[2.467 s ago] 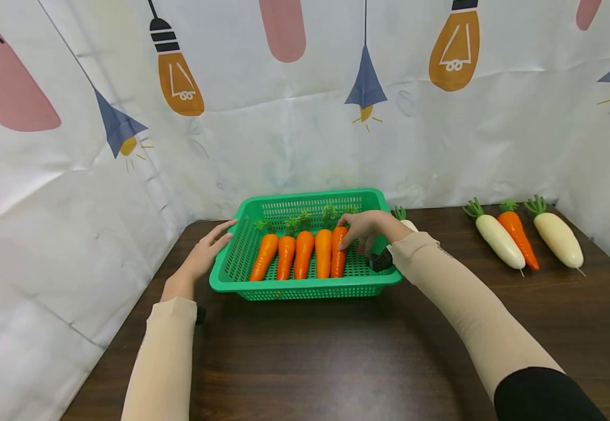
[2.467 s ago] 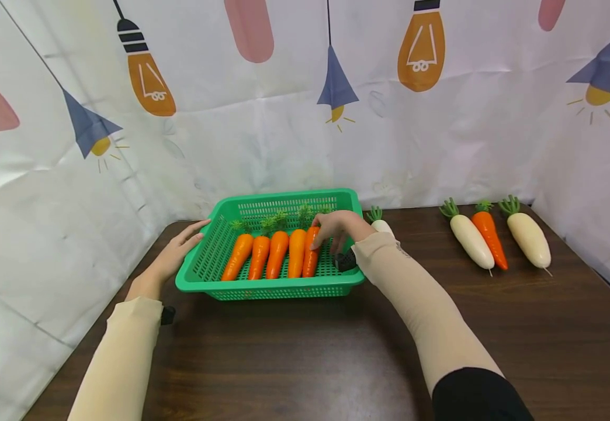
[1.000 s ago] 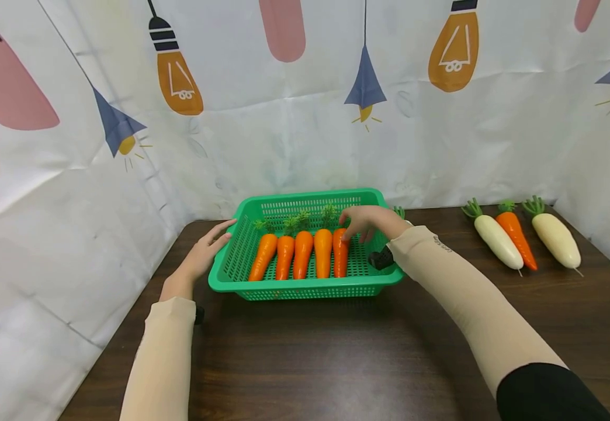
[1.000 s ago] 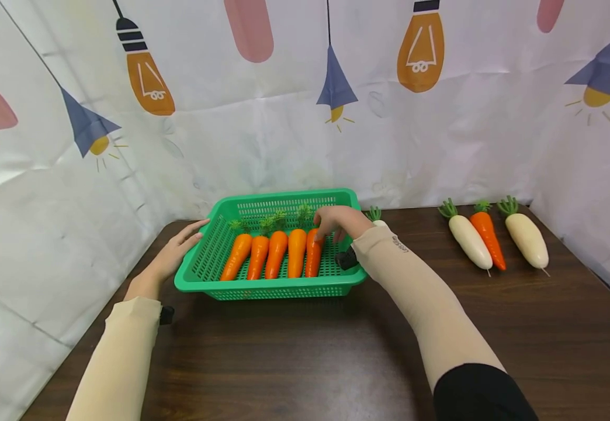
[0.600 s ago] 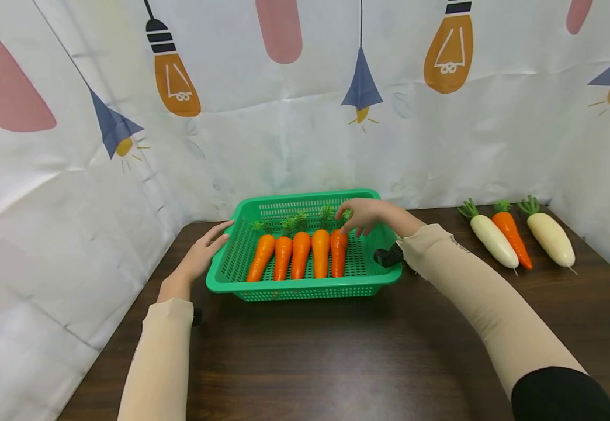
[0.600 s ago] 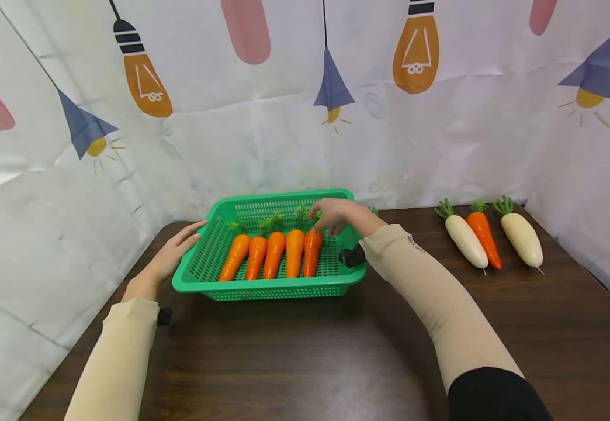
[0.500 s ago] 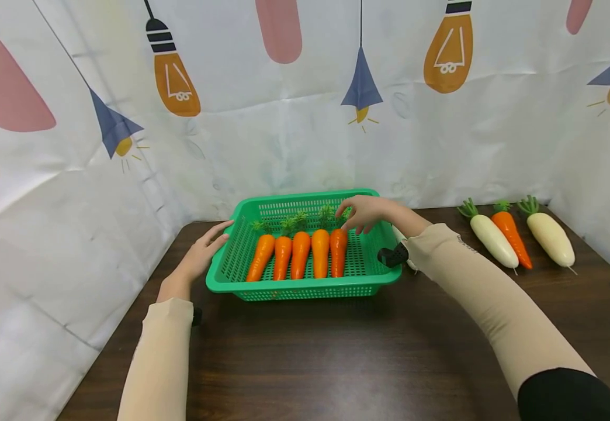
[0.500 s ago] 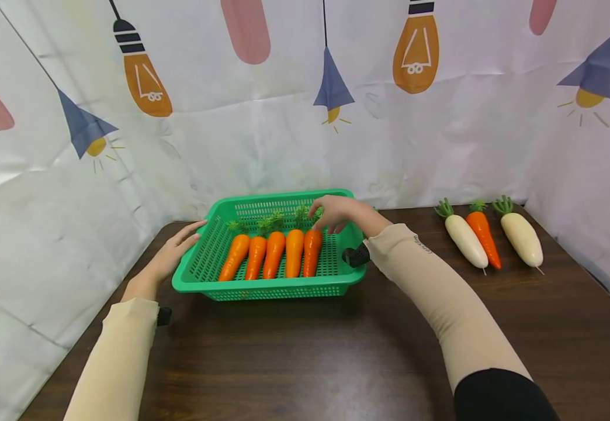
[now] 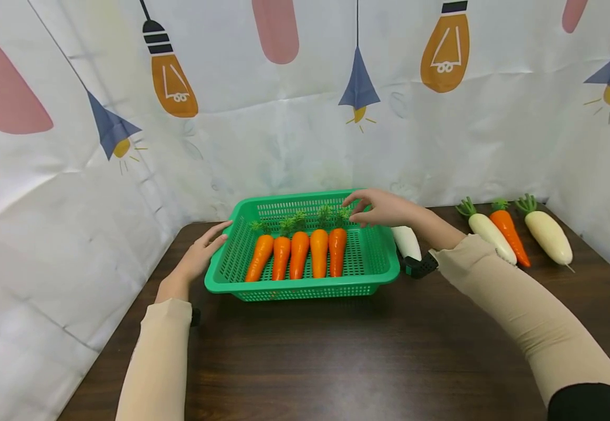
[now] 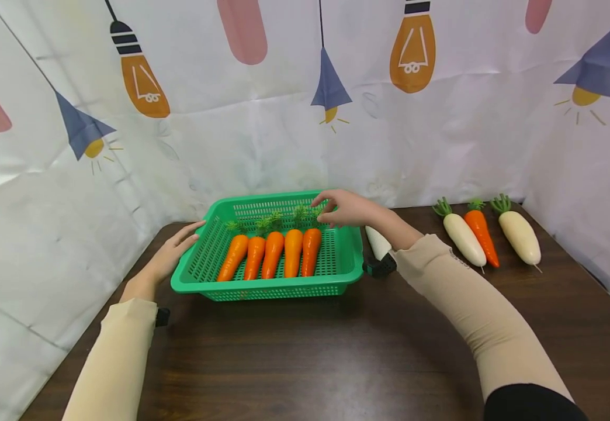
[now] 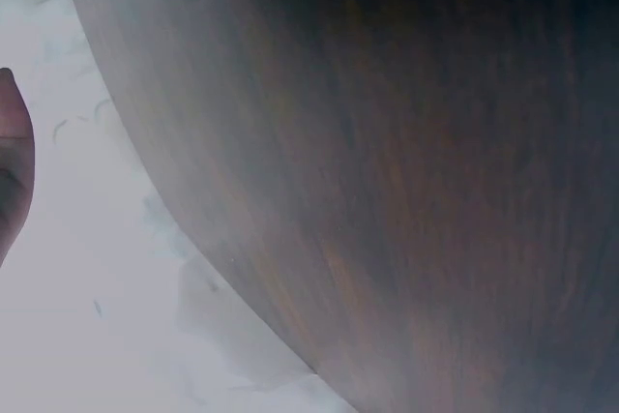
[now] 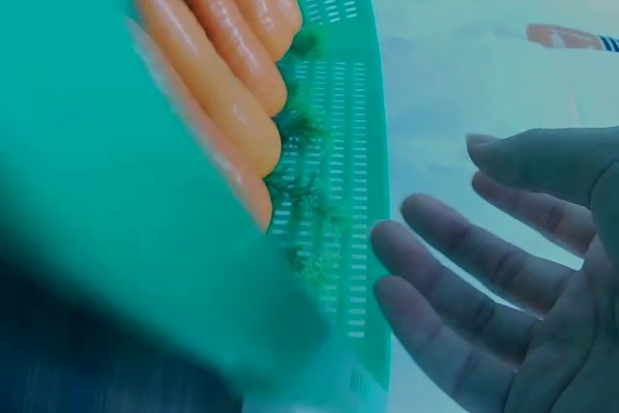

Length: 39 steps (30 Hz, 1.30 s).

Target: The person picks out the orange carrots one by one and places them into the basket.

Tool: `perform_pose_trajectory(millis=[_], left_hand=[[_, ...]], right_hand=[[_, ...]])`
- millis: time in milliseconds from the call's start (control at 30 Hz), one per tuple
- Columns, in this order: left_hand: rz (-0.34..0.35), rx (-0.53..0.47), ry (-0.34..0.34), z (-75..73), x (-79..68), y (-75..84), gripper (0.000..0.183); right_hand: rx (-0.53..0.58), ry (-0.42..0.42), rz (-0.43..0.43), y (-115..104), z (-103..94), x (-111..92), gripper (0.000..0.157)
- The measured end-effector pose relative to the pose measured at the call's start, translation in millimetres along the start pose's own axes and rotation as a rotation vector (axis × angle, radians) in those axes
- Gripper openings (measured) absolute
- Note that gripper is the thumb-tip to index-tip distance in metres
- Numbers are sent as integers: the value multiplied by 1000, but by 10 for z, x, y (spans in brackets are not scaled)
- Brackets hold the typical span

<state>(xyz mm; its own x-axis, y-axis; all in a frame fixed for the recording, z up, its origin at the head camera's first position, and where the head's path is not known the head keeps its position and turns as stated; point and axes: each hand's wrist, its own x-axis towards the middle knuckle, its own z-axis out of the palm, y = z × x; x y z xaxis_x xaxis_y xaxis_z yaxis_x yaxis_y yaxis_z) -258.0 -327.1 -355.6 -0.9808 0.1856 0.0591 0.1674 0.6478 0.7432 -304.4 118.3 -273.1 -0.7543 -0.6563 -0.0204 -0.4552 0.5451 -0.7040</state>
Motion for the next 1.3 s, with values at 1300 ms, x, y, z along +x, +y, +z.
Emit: perform_pose_trajectory(millis=[1300], left_hand=[[9,4,11,-6,-3,-19,59]], right_hand=[[-232,452,-17,736,-344,-1186,33]])
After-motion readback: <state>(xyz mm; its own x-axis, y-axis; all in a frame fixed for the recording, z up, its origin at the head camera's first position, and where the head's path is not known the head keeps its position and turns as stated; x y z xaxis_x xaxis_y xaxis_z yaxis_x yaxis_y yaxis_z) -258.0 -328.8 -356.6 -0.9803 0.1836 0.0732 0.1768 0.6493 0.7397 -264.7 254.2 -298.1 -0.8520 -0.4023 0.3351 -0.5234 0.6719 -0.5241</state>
